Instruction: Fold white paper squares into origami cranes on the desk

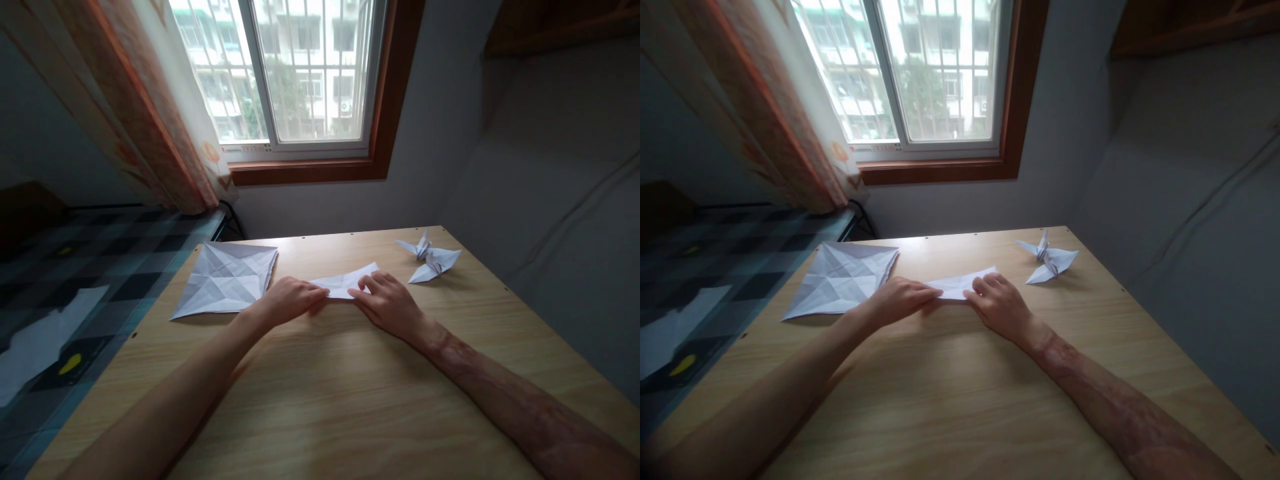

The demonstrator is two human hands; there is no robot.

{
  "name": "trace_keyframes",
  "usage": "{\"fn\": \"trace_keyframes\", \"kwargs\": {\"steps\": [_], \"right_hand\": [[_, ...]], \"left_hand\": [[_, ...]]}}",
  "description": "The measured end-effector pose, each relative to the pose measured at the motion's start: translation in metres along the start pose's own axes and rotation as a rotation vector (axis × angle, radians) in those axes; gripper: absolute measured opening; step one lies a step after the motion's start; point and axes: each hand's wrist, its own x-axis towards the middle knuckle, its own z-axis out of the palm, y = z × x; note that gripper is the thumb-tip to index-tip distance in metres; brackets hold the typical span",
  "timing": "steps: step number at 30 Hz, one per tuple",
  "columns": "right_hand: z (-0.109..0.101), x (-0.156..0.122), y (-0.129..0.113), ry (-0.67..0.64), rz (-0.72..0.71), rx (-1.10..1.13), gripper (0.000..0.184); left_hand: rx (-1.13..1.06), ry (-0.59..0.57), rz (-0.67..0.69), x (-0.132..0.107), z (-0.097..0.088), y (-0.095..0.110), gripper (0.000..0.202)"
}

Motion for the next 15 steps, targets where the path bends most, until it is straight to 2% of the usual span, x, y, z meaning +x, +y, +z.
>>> {"fn": "trace_keyframes", "kwargs": {"steps": [2, 9, 15], "right_hand": [[-0.001, -0.001, 0.001, 0.028, 0.002, -0.007, 0.026], [0.000, -0.004, 0.004, 0.029, 0.128, 0.152, 0.037], [0.001, -0.003, 0.004, 0.056, 0.154, 0.188, 0.039]], "left_hand": [[-0.087, 0.012, -0.015, 0.000, -0.006, -0.003, 0.029], [-0.360, 0.181, -0.130, 0.006, -0.035, 0.000, 0.027], [-0.470, 0.276, -0.164, 0.003, -0.029, -0.010, 0.021]]}}
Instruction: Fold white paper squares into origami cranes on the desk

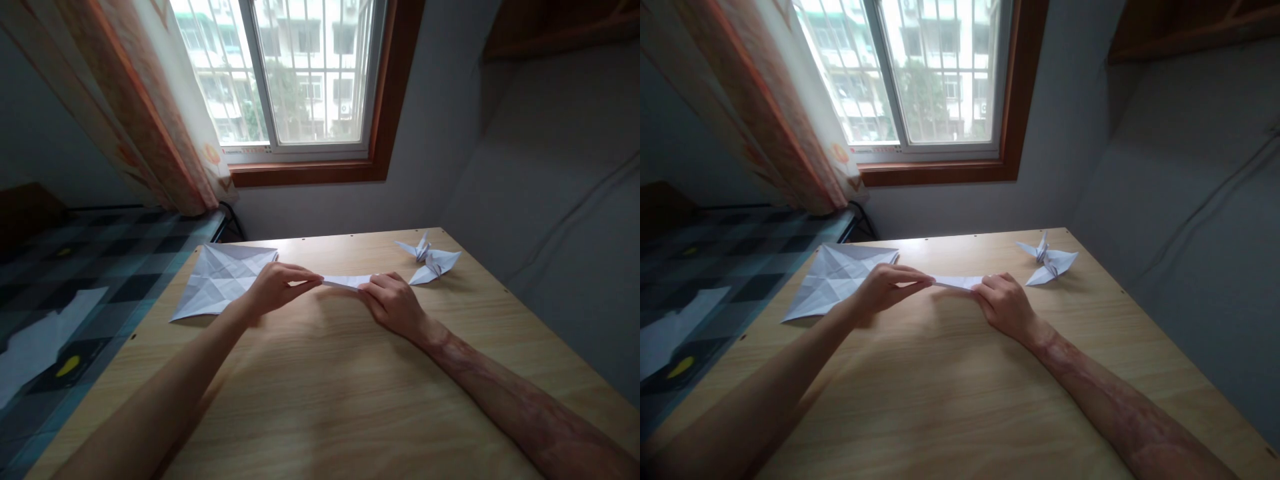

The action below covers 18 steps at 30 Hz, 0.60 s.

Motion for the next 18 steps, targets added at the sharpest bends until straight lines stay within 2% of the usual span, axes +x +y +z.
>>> {"fn": "trace_keyframes", "kwargs": {"steps": [4, 8, 10, 14, 16, 18], "right_hand": [[0.001, 0.000, 0.002, 0.041, 0.025, 0.039, 0.039], [0.002, 0.000, 0.001, 0.128, 0.121, 0.160, 0.033], [0.002, 0.001, 0.000, 0.182, 0.205, 0.233, 0.030], [0.000, 0.005, -0.002, 0.288, 0.372, 0.451, 0.029], [0.000, 0.008, -0.002, 0.275, 0.458, 0.661, 0.032], [0.001, 0.012, 0.000, 0.209, 0.526, 0.898, 0.037]], "left_hand": [[-0.017, 0.073, -0.027, 0.000, 0.000, -0.003, 0.020], [-0.048, 0.232, -0.165, 0.004, 0.004, 0.000, 0.023], [-0.100, 0.259, -0.240, 0.005, 0.011, -0.001, 0.030], [-0.250, 0.188, -0.372, -0.001, 0.031, -0.007, 0.056], [-0.378, 0.113, -0.447, -0.005, 0.042, -0.006, 0.058], [-0.533, 0.028, -0.464, -0.008, 0.053, -0.001, 0.059]]}}
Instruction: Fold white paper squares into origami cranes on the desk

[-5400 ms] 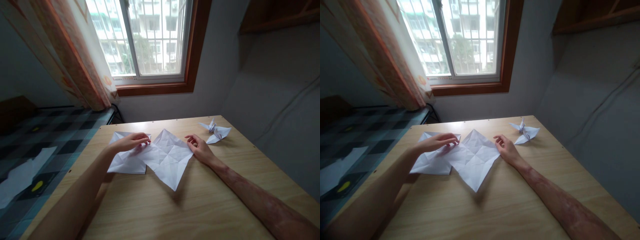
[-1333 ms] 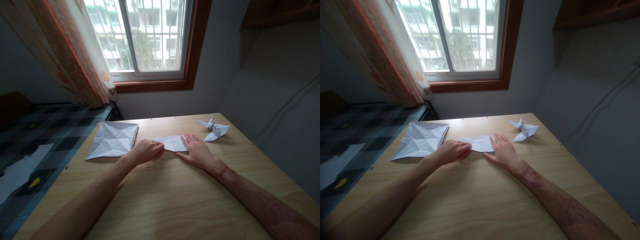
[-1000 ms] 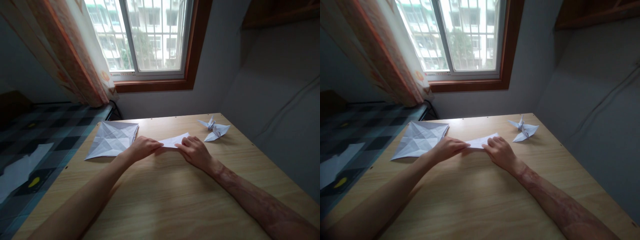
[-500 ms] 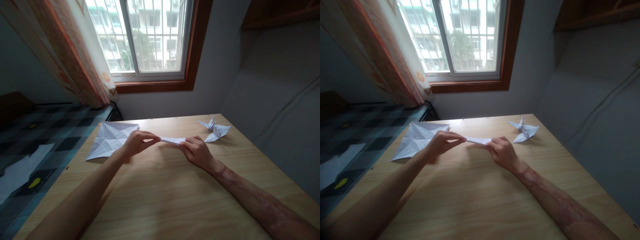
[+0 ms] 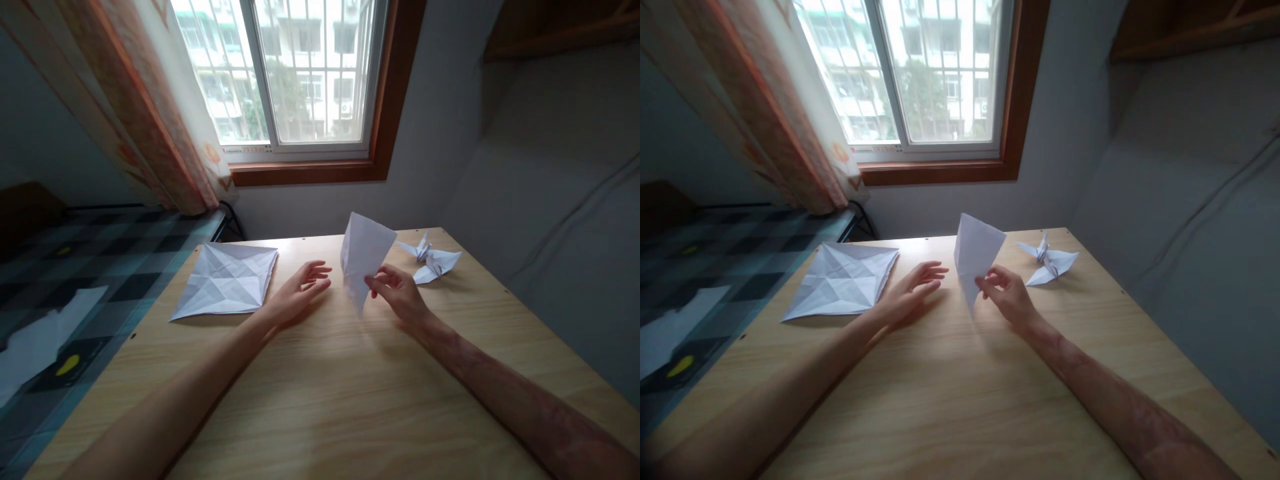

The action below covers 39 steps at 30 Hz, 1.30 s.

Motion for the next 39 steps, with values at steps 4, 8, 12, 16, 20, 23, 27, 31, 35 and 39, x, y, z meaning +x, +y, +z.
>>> {"fn": "trace_keyframes", "kwargs": {"steps": [4, 8, 12, 16, 20, 23, 27, 31, 35, 39], "right_hand": [[0.003, 0.006, 0.006, -0.161, 0.130, 0.257, 0.046], [0.005, 0.004, 0.022, -0.168, 0.191, 0.142, 0.045], [0.007, -0.001, 0.037, 0.067, 0.106, -0.179, 0.067], [0.007, -0.007, 0.034, 0.088, -0.144, -0.552, 0.075], [0.007, -0.012, 0.020, -0.267, -0.292, -0.767, 0.063], [0.007, -0.015, 0.014, -0.422, -0.264, -0.836, 0.061], [0.002, -0.014, 0.012, -0.476, -0.253, -0.836, 0.063], [-0.009, -0.009, 0.010, -0.544, -0.278, -0.793, 0.073], [-0.020, -0.003, 0.010, -0.616, -0.308, -0.742, 0.100], [-0.028, 0.000, 0.014, -0.658, -0.356, -0.702, 0.104]], "left_hand": [[-0.184, -0.072, -0.030, -0.005, 0.018, 0.006, 0.065], [-0.208, -0.069, -0.106, -0.003, 0.019, 0.004, 0.064], [0.134, 0.038, -0.049, -0.005, 0.011, -0.004, 0.049], [0.562, 0.136, 0.041, -0.008, 0.010, -0.007, 0.049], [0.771, 0.138, 0.210, -0.009, 0.012, -0.007, 0.048], [0.839, -0.044, 0.328, -0.008, 0.008, -0.003, 0.034], [0.842, -0.319, 0.375, -0.008, -0.005, 0.007, 0.052], [0.885, -0.423, 0.426, -0.007, -0.014, 0.019, 0.071], [0.999, -0.409, 0.500, -0.008, -0.008, 0.019, 0.052], [1.014, -0.369, 0.656, -0.014, 0.000, 0.009, 0.040]]}}
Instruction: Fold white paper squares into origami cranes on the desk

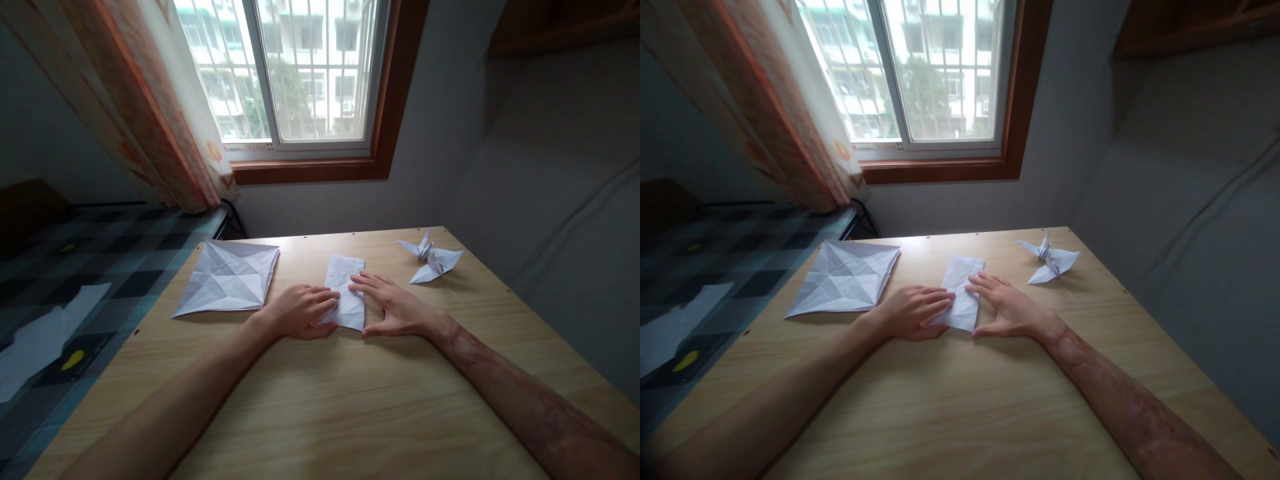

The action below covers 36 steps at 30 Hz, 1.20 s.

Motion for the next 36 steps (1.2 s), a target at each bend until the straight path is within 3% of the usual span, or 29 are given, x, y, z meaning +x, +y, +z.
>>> {"fn": "trace_keyframes", "kwargs": {"steps": [3, 6, 9, 11, 12, 16, 21, 26, 29, 32, 36], "right_hand": [[0.003, 0.000, 0.003, 0.025, -0.048, -0.021, 0.097], [0.007, 0.002, 0.001, 0.091, -0.074, -0.091, 0.073], [0.010, 0.005, -0.002, 0.171, -0.110, -0.153, 0.043], [0.011, 0.007, -0.004, 0.216, -0.145, -0.152, 0.037], [0.011, 0.007, -0.004, 0.237, -0.159, -0.137, 0.037], [0.012, 0.004, -0.005, 0.288, -0.177, -0.008, 0.038], [0.011, 0.004, -0.012, 0.295, -0.111, 0.105, 0.016], [0.016, 0.008, -0.009, 0.332, 0.060, 0.329, 0.024], [0.022, 0.009, -0.003, 0.365, 0.171, 0.502, 0.057], [0.028, 0.009, 0.002, 0.363, 0.205, 0.515, 0.082], [0.034, 0.009, 0.005, 0.395, 0.170, 0.450, 0.099]], "left_hand": [[0.027, 0.081, 0.047, -0.004, 0.007, 0.000, 0.036], [0.018, 0.143, 0.059, -0.006, 0.010, -0.001, 0.039], [-0.047, 0.163, 0.047, -0.006, 0.010, -0.003, 0.061], [-0.099, 0.154, 0.018, -0.006, 0.010, -0.005, 0.075], [-0.121, 0.148, -0.006, -0.005, 0.011, -0.006, 0.074], [-0.214, 0.137, -0.092, -0.005, 0.013, -0.011, 0.039], [-0.403, 0.180, -0.261, -0.002, 0.015, -0.005, 0.022], [-0.600, 0.230, -0.532, 0.007, 0.021, 0.007, 0.031], [-0.666, 0.259, -0.632, 0.010, 0.022, 0.010, 0.030], [-0.615, 0.261, -0.705, 0.011, 0.024, 0.010, 0.030], [-0.471, 0.269, -0.733, 0.010, 0.029, 0.012, 0.058]]}}
